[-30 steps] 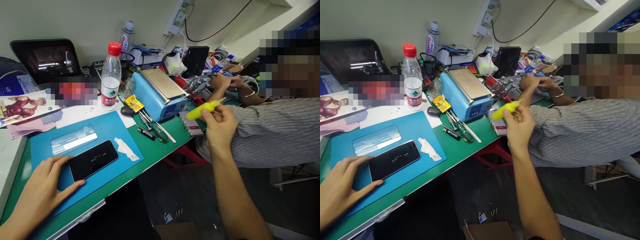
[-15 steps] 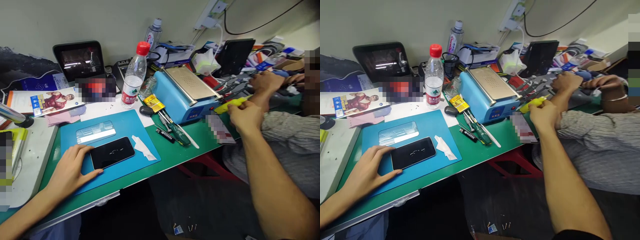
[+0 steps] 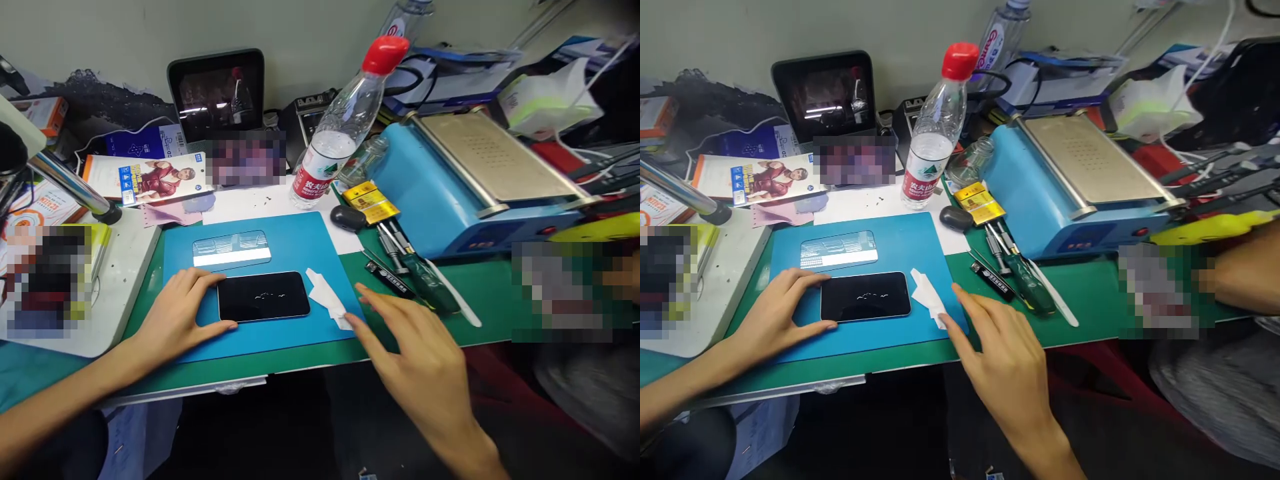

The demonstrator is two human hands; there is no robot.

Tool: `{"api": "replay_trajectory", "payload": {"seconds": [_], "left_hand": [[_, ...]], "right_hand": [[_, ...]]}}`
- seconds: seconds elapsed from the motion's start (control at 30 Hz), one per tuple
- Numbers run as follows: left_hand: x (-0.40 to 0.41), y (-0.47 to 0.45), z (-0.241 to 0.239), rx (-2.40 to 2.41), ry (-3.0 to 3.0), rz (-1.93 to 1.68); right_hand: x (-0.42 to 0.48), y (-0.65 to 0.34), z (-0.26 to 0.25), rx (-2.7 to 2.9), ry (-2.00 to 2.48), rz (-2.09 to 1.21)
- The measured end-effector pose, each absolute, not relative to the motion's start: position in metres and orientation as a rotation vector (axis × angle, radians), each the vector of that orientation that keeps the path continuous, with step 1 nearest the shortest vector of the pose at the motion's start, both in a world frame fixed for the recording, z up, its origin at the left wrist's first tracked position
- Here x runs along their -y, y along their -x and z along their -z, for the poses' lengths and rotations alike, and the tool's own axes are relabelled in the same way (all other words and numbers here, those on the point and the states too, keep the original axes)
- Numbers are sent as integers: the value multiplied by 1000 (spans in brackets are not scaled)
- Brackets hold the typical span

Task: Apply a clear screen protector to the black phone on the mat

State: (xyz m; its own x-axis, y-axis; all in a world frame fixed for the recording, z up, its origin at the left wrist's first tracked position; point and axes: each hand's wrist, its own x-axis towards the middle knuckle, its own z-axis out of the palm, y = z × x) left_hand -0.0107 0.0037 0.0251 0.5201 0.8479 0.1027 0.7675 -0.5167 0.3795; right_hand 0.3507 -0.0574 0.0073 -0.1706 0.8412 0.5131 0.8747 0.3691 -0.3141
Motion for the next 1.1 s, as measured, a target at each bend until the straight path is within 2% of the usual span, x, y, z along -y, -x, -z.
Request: {"api": "replay_trajectory", "payload": {"seconds": [0.23, 0.47, 0.63, 0.77, 0.87, 0.97, 1.1], "left_hand": [[-3, 11, -25, -1339, -2494, -404], [-2, 11, -23, -1342, -2474, -410], [-3, 10, -23, -1317, -2552, -409], [-3, 9, -23, -1316, -2575, -422], [-3, 8, -23, -1304, -2590, -426], [-2, 8, -23, -1305, -2592, -421], [-1, 7, -23, -1312, -2578, -433]], "right_hand": [[41, -339, 3, 1821, 1456, -141], [33, -317, -9, 1594, 1435, 10], [31, -300, -7, 1783, 1358, -44], [37, -299, -8, 2119, 1127, -75], [45, -303, -5, 2172, 1014, -190], [55, -303, 1, 2242, 1078, -225], [66, -293, 8, 2456, 1174, -78]]}}
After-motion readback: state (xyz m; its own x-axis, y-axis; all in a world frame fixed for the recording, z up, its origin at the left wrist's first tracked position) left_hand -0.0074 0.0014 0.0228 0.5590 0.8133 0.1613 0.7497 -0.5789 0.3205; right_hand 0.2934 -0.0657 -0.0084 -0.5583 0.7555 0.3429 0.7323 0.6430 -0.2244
